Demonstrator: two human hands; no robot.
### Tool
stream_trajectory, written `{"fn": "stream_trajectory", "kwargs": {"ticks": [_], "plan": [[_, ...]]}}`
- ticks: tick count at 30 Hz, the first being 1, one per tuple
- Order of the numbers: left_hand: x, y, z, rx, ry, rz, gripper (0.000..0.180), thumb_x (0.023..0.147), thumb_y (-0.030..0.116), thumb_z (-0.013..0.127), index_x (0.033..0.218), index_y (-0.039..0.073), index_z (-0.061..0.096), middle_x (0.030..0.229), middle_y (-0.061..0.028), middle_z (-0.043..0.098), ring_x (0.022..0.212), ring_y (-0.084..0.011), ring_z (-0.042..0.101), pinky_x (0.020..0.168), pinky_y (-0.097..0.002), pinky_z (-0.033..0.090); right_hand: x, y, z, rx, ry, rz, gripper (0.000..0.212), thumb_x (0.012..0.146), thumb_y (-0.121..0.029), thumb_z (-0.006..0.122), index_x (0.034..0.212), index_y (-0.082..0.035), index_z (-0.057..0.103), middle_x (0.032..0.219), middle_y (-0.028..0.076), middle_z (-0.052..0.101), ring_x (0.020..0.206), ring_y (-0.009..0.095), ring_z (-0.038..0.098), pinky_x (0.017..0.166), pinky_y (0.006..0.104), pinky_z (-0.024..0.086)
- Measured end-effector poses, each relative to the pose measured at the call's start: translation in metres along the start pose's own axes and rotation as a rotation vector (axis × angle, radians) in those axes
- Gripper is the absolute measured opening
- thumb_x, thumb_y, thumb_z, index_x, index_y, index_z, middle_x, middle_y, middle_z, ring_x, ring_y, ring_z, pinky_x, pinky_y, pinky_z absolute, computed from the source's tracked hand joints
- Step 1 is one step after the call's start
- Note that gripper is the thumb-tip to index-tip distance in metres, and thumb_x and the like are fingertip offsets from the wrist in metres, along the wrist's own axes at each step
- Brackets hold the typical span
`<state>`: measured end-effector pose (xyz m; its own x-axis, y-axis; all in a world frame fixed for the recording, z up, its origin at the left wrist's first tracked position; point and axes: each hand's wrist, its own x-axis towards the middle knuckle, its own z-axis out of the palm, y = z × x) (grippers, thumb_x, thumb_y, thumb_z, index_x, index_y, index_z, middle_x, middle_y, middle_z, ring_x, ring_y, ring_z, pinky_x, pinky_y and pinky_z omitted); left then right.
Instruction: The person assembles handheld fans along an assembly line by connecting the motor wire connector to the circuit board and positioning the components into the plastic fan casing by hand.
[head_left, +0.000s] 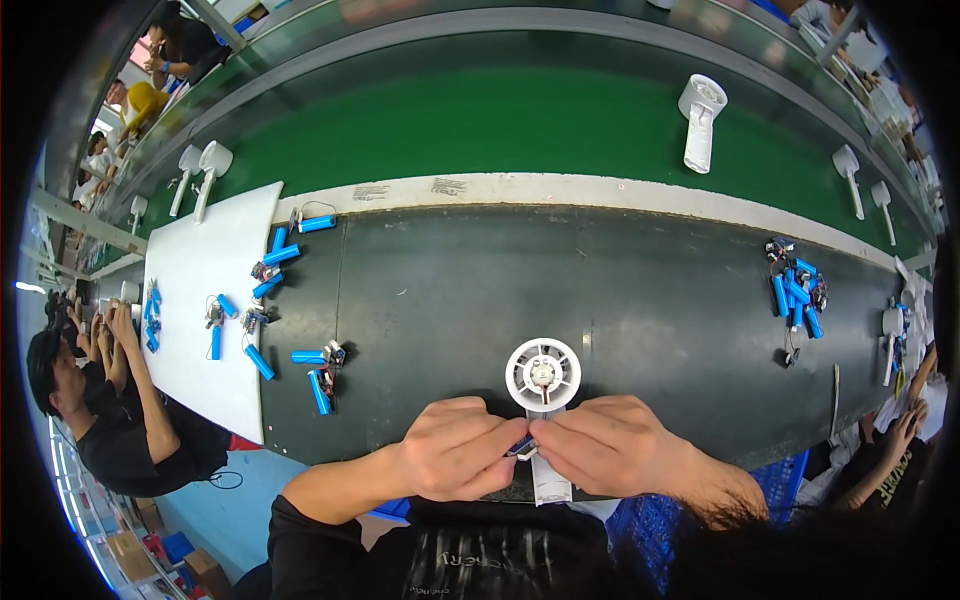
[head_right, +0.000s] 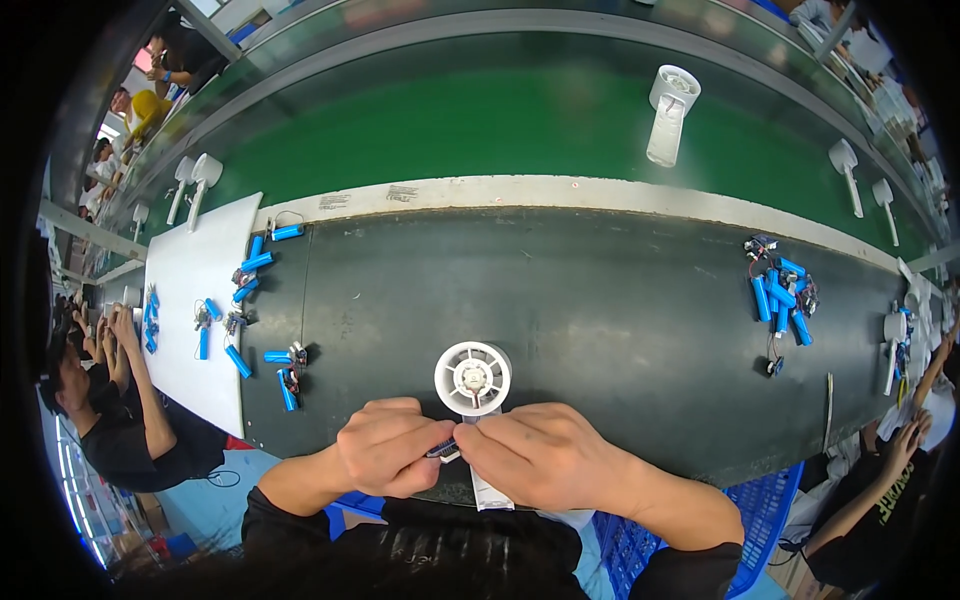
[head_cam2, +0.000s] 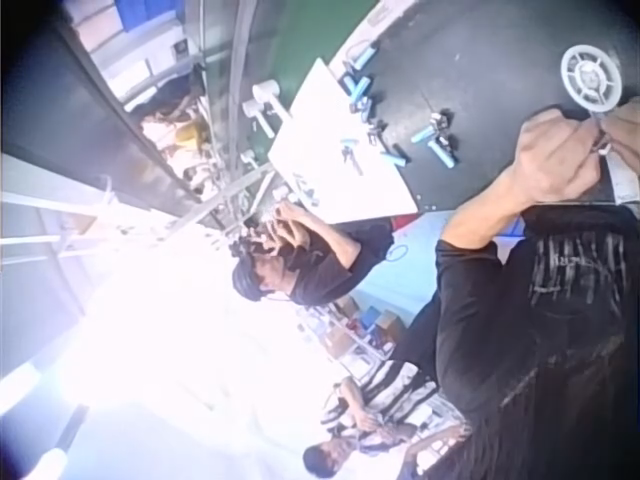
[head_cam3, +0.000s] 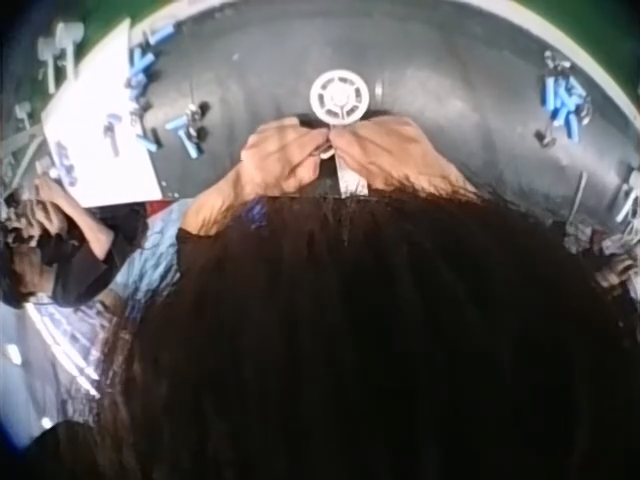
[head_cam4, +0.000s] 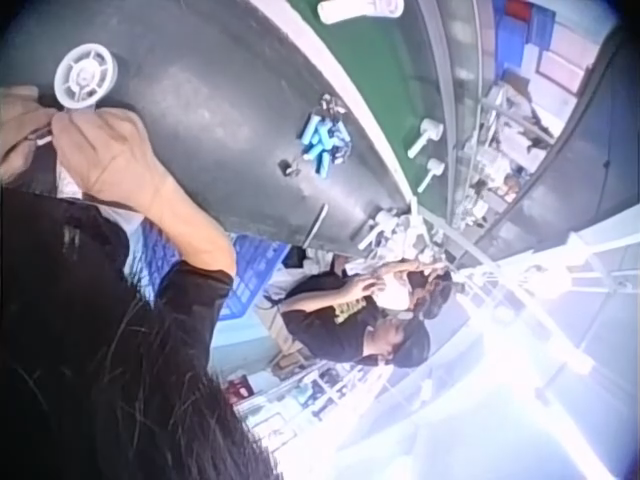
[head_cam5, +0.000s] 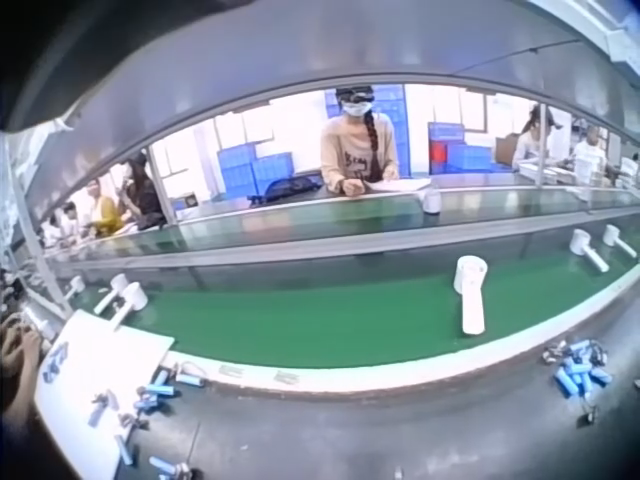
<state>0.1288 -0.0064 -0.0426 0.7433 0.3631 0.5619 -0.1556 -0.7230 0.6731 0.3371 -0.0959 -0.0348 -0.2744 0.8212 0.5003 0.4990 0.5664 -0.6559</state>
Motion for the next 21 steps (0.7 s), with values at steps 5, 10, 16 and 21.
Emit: {"fn": "stream_trajectory", "kwargs": {"ticks": [5, 10, 16, 21], "plan": [[-0.0008, -0.0008, -0.0001, -0.022, 0.001, -0.023, 0.029, 0.064, 0.0, 0.064, 0.089, -0.015, 0.067, 0.069, -0.0169, 0.064, 0.044, -0.0218, 0.048, 0.042, -0.0315, 0.041, 0.0001, 0.0039, -0.0007, 0.028, -0.012, -0.043, 0.029, 0.07, 0.003, 0.077, 0.096, 0.007, 0.068, 0.08, 0.01, 0.064, 0.053, 0.02, 0.06, 0.046, 0.0302, 0.049], [-0.0008, -0.0005, 0.0003, -0.032, 0.004, -0.015, 0.029, 0.064, 0.0, 0.064, 0.089, -0.015, 0.067, 0.069, -0.0169, 0.064, 0.045, -0.0221, 0.049, 0.043, -0.0313, 0.041, -0.002, 0.0023, 0.0, 0.0, -0.015, -0.05, 0.029, 0.068, 0.003, 0.077, 0.096, 0.006, 0.069, 0.08, 0.009, 0.064, 0.052, 0.02, 0.06, 0.046, 0.0298, 0.049], [-0.0009, -0.0002, 0.0028, -0.026, 0.021, 0.008, 0.028, 0.066, 0.0, 0.064, 0.088, -0.016, 0.066, 0.067, -0.0167, 0.062, 0.045, -0.0222, 0.049, 0.043, -0.0311, 0.041, -0.0028, 0.0019, 0.0018, 0.019, 0.0, -0.041, 0.027, 0.067, 0.002, 0.077, 0.093, 0.004, 0.069, 0.078, 0.008, 0.065, 0.054, 0.019, 0.062, 0.047, 0.0288, 0.052], [-0.0029, -0.0017, 0.0044, -0.019, 0.013, 0.044, 0.027, 0.066, 0.0, 0.064, 0.088, -0.015, 0.066, 0.068, -0.0159, 0.061, 0.046, -0.022, 0.049, 0.042, -0.0313, 0.04, -0.0034, 0.0031, 0.0012, 0.072, -0.015, -0.03, 0.025, 0.068, 0.002, 0.077, 0.091, 0.002, 0.07, 0.073, 0.006, 0.064, 0.055, 0.019, 0.064, 0.05, 0.0285, 0.055]]}}
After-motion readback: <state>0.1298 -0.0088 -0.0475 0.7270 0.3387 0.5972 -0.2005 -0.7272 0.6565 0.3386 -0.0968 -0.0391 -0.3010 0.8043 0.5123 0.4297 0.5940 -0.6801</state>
